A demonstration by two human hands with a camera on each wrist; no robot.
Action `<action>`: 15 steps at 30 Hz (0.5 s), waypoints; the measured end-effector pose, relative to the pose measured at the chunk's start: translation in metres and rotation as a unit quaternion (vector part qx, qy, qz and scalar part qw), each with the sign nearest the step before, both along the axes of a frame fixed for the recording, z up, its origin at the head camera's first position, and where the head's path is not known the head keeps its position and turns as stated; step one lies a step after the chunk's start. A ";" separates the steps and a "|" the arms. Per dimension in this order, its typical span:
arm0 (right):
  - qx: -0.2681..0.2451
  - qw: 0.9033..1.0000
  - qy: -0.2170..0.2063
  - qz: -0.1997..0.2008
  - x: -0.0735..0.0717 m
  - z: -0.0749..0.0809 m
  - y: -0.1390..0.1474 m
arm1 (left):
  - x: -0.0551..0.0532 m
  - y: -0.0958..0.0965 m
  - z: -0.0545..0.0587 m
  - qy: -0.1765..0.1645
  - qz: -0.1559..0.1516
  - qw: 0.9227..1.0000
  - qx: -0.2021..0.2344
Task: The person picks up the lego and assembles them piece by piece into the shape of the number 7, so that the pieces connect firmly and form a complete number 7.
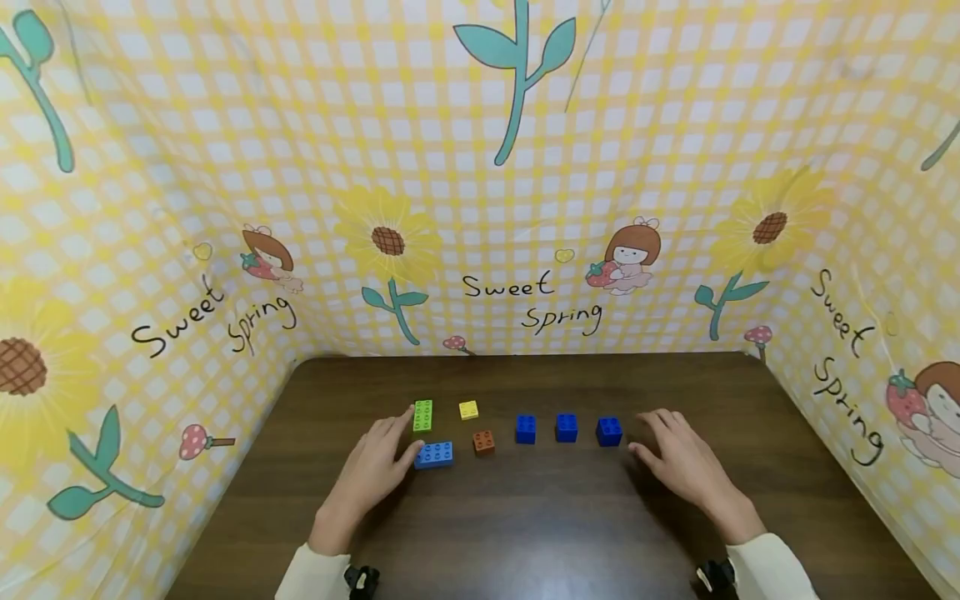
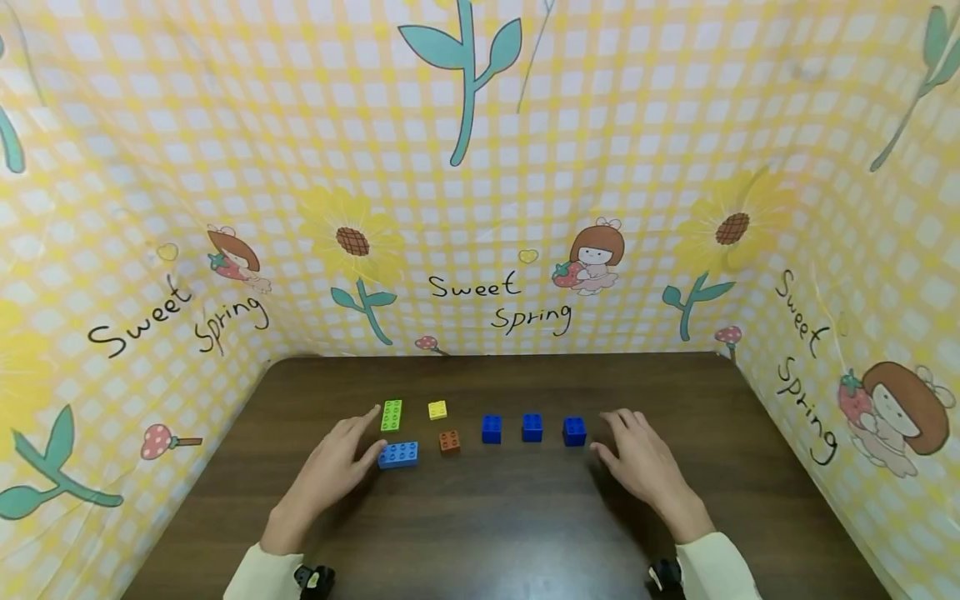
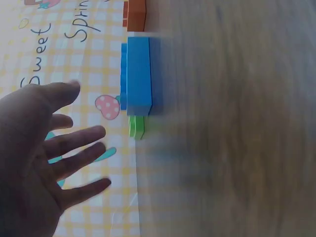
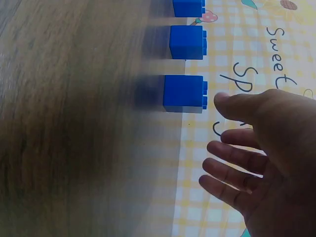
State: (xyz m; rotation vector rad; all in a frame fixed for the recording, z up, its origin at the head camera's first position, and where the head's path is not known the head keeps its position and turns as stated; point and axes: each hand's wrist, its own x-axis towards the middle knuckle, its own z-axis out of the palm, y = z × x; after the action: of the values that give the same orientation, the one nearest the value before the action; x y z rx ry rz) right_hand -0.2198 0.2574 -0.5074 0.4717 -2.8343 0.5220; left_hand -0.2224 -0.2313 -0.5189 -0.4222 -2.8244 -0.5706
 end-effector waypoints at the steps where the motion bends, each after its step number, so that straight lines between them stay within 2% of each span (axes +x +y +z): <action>1: -0.005 1.000 0.000 -0.001 -0.001 0.000 0.000 | -0.001 0.003 0.002 0.007 0.003 1.000 0.002; 5: -0.020 1.000 0.010 0.005 -0.003 -0.001 0.000 | -0.003 0.014 0.006 0.025 0.018 0.999 0.018; 9: -0.020 0.999 0.040 0.016 -0.005 -0.002 -0.001 | -0.005 0.025 0.009 0.036 0.012 0.999 0.033; 12: -0.020 0.998 0.060 0.022 -0.008 -0.002 -0.002 | -0.009 0.035 0.010 0.033 0.002 0.998 0.046; 15: -0.024 0.998 0.057 0.025 -0.011 -0.002 -0.003 | -0.014 0.046 0.010 0.021 -0.004 0.998 0.066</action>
State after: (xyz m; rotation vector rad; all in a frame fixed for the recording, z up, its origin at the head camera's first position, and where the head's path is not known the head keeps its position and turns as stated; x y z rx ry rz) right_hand -0.2303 0.2545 -0.5096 0.5477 -2.7014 0.5526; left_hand -0.2364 -0.1856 -0.5088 -0.4147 -2.7265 -0.7371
